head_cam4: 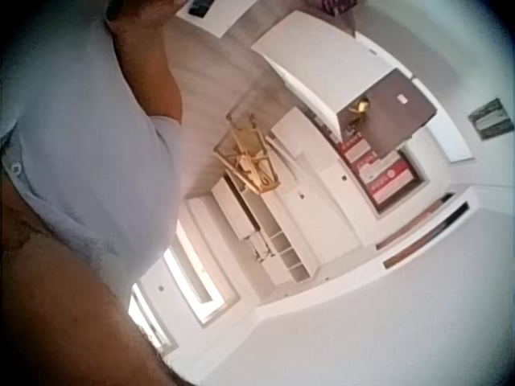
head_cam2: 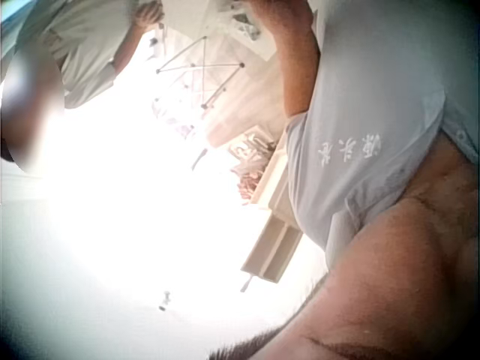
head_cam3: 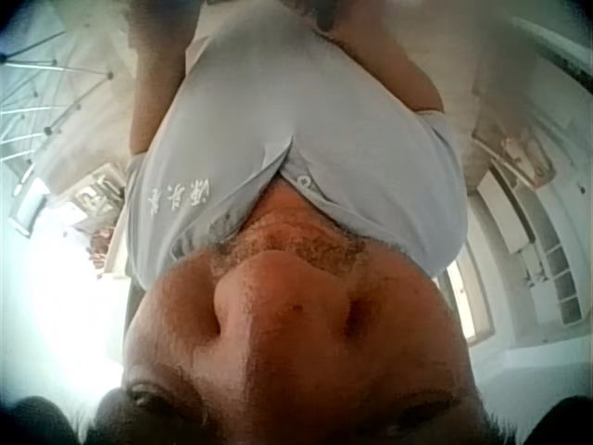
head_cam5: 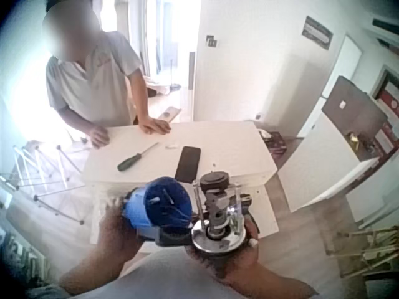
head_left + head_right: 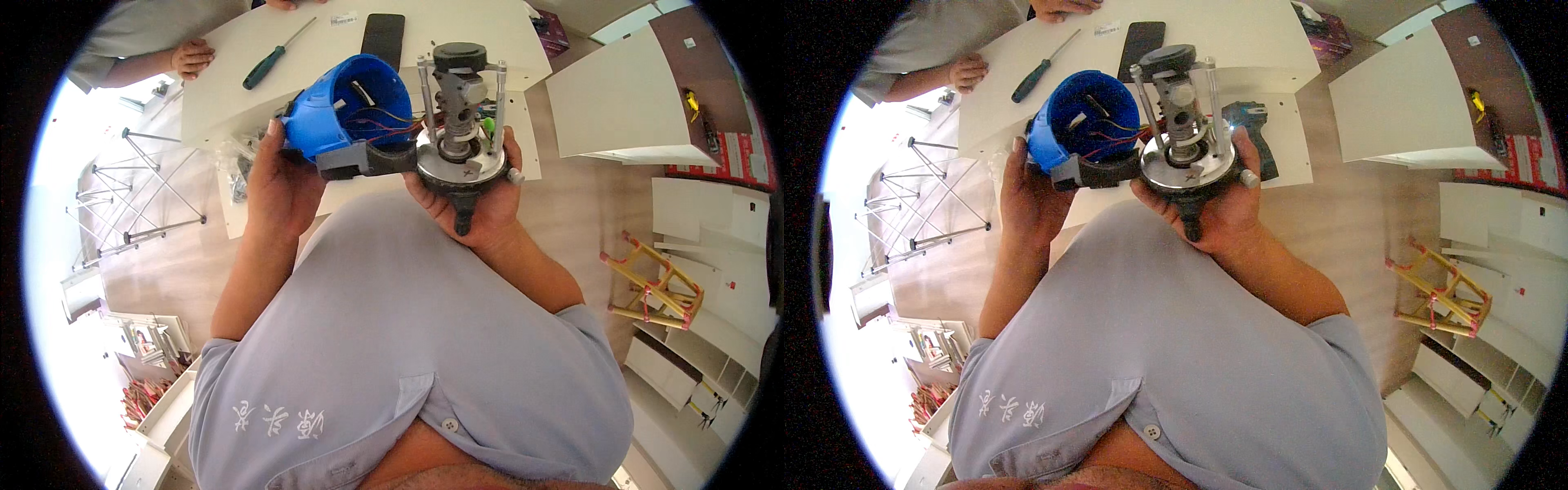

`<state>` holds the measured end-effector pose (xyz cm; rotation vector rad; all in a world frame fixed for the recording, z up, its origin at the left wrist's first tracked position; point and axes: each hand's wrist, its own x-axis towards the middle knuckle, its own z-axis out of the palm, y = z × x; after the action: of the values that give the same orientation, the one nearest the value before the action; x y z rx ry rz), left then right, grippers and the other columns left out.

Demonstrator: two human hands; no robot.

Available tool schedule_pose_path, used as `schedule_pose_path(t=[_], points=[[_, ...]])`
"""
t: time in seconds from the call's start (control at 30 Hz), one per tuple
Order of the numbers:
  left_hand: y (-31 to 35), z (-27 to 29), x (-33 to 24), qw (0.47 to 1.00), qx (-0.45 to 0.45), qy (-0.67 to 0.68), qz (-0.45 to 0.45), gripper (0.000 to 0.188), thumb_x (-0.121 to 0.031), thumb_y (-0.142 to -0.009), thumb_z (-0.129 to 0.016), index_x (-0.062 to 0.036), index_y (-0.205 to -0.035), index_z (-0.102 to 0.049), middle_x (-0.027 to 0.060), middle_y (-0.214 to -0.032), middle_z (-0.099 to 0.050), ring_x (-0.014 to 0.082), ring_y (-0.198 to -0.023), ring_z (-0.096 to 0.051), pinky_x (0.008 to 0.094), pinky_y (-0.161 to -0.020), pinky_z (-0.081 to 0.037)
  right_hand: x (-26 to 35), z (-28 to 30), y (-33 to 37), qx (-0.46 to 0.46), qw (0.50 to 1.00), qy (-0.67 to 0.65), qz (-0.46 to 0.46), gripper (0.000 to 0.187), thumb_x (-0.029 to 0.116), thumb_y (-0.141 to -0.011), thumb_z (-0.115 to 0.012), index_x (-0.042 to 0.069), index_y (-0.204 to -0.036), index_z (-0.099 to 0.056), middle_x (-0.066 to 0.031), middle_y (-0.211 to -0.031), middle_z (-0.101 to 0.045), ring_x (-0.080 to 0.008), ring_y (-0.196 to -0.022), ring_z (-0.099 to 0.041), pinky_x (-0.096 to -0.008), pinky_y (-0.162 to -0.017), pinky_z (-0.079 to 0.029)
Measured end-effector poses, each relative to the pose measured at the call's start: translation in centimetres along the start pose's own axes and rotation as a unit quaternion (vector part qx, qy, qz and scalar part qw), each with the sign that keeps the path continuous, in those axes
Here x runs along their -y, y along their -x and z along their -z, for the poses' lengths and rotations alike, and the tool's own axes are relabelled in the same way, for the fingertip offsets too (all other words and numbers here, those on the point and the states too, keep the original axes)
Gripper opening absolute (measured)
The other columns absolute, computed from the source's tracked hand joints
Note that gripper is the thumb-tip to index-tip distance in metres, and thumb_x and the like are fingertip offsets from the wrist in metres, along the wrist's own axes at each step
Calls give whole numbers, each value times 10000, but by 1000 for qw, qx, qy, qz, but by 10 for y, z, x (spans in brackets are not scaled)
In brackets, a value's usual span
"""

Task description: The person disassembles a blue laser level by using a power drill and a screwdriver to remove screws from the base and then pulling the blue outer shell apart to reveal the internal circuit board, wiring, and motor.

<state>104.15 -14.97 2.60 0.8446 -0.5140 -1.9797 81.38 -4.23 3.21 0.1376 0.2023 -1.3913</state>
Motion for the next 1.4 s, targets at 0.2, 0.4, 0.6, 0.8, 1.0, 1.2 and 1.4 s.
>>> schedule_pose_path(t=[0.2, 0.4, 0.6, 0.8, 1.0, 1.2, 1.4], points=[[-4, 14, 8, 997, 49, 52, 29, 565, -508, -1085, -431, -108, -1471, -528, 145, -1483, -577, 343, -1383, -528, 554, -1160, -405, -1, 4, 3, 30, 995, 89, 28, 821, 723, -976, -413, 121, -1533, -458, -202, -1466, -545, -386, -1302, -601, -568, -1056, -558], [-6, 21, 11, 997, 53, 49, 20, 550, -500, -1083, -440, -119, -1464, -545, 133, -1493, -575, 343, -1386, -526, 559, -1174, -382, -1, 7, 10, -1, 991, 128, 43, 772, 724, -968, -424, 174, -1506, -486, -189, -1446, -574, -372, -1288, -614, -606, -1055, -533], [-5, 21, 12, 997, 74, 18, 23, 537, -490, -1082, -455, -124, -1467, -535, 119, -1475, -589, 314, -1370, -538, 531, -1152, -402, -3, 0, 13, -28, 992, 113, 47, 817, 725, -984, -388, 130, -1540, -456, -194, -1449, -573, -373, -1348, -568, -612, -1109, -489], [-4, 24, 13, 997, 62, 46, 23, 566, -511, -1073, -463, -121, -1481, -517, 115, -1475, -588, 322, -1361, -542, 517, -1142, -405, -4, 7, 17, -23, 953, 271, 134, 707, 551, -1021, -500, 66, -1531, -432, -197, -1470, -557, -325, -1327, -580, -516, -1134, -470], [-2, 26, 15, 997, 60, 55, 11, 651, -554, -1054, -471, -80, -1500, -502, 136, -1493, -573, 331, -1389, -512, 534, -1177, -358, -9, 0, 15, -13, 890, 411, 196, 743, 379, -983, -692, 10, -1528, -347, -199, -1486, -507, -282, -1323, -571, -388, -1095, -494], [-2, 39, 20, 989, 109, 91, 31, 652, -556, -1052, -478, -55, -1464, -543, 134, -1496, -585, 329, -1410, -504, 527, -1209, -324, -14, -17, 13, 65, 915, 369, 147, 892, 412, -880, -790, 27, -1544, -337, -158, -1401, -540, -257, -1296, -576, -388, -1093, -490], [2, 25, 19, 987, 123, 99, 17, 759, -609, -1047, -453, -53, -1563, -440, 166, -1534, -543, 347, -1436, -486, 522, -1227, -329, -18, -12, 14, 83, 867, 452, 193, 989, 435, -814, -864, 44, -1553, -335, -188, -1532, -421, -318, -1389, -514, -461, -1162, -446]])
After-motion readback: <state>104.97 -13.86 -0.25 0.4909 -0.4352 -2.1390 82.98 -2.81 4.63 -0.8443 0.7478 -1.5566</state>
